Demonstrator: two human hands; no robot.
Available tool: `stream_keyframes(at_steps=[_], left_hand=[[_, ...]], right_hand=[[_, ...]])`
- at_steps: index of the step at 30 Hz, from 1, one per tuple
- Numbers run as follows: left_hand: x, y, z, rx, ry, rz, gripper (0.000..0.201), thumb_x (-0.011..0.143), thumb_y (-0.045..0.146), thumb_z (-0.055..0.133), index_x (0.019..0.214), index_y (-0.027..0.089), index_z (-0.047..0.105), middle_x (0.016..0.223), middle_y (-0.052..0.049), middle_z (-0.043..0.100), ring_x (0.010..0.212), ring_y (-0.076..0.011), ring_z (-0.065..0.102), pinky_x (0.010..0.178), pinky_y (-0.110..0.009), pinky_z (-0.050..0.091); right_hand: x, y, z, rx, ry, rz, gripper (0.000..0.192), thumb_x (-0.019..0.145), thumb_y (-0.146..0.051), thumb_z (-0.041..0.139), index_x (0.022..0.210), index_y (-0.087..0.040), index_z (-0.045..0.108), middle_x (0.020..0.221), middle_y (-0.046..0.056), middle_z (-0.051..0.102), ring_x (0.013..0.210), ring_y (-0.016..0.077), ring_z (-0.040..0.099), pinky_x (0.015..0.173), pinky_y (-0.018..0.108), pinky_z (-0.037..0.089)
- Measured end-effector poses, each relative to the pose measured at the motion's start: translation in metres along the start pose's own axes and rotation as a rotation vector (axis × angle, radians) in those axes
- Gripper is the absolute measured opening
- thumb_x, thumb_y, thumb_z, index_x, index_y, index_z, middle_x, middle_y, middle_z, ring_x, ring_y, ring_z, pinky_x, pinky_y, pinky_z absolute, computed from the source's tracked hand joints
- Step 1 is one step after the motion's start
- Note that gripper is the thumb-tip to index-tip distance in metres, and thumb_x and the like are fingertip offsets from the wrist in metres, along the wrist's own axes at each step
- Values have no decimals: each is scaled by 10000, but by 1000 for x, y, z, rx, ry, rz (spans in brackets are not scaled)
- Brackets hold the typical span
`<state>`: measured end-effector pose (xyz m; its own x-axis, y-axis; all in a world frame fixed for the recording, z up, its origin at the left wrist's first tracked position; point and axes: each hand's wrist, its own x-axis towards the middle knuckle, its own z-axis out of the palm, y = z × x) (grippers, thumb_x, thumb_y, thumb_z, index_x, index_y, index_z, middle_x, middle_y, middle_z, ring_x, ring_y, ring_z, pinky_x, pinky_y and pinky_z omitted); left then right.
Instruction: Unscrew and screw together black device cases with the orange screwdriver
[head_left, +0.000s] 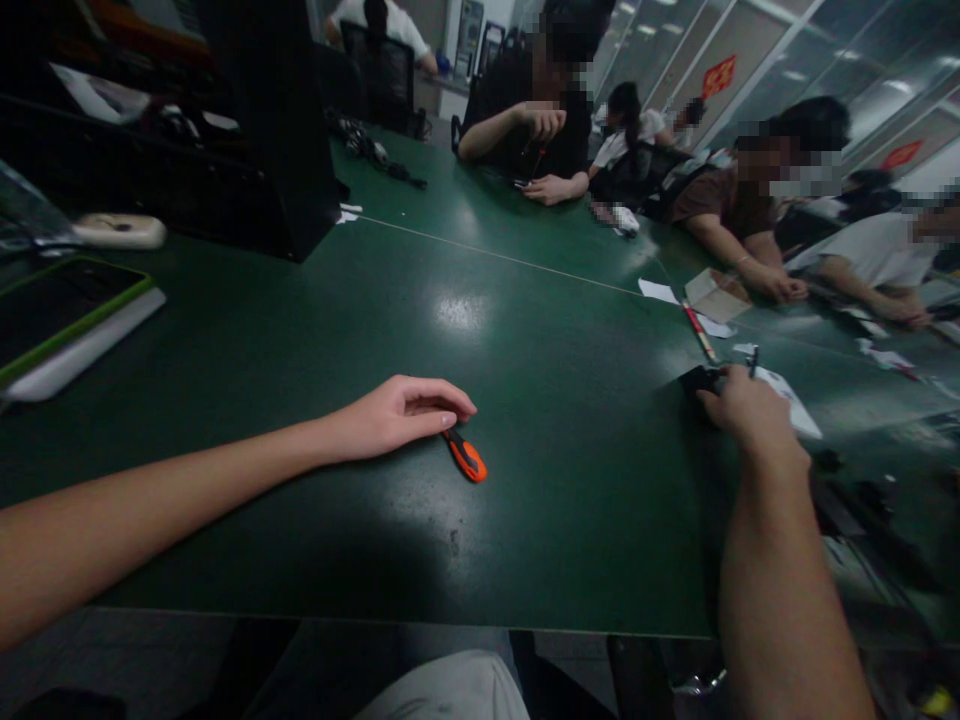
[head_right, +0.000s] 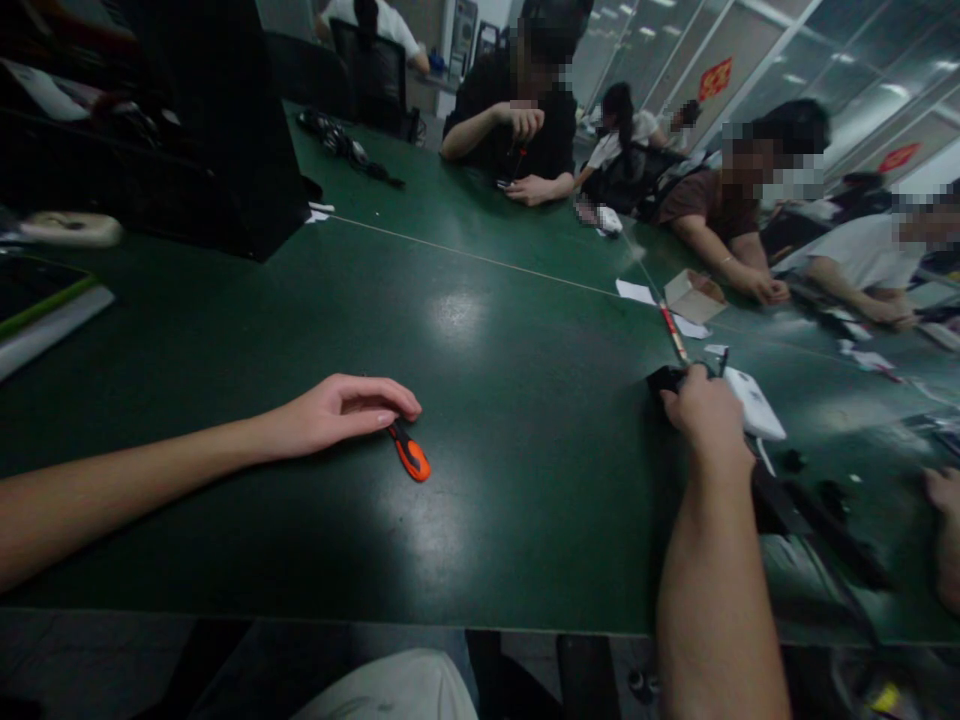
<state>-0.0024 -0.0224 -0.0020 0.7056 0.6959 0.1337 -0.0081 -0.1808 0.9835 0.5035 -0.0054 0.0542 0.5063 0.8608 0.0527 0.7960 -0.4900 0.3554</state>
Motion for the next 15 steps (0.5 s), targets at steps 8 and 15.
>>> stream_keyframes(at_steps=[8,15], left_hand=[[0,-2,0,9,-8,9,234,947,272,641,1141,165,716,1194,-92,731,1140,-231,673,1051,-414,510],[0,0,0,26,-16,7,234,943,291,644,1129,171,718,1179,-86,737,1132,-233,676,1047,-416,510]], right_hand=[[2,0,0,-32,-36,-44,498,997,-414,456,1343,-57,480,1254,301,630,1138,371,643,850,399,467],[6,-1,0,-5,-21,-66,560,981,-407,483,1401,-40,430,1267,316,619,1156,377,644,878,417,472]])
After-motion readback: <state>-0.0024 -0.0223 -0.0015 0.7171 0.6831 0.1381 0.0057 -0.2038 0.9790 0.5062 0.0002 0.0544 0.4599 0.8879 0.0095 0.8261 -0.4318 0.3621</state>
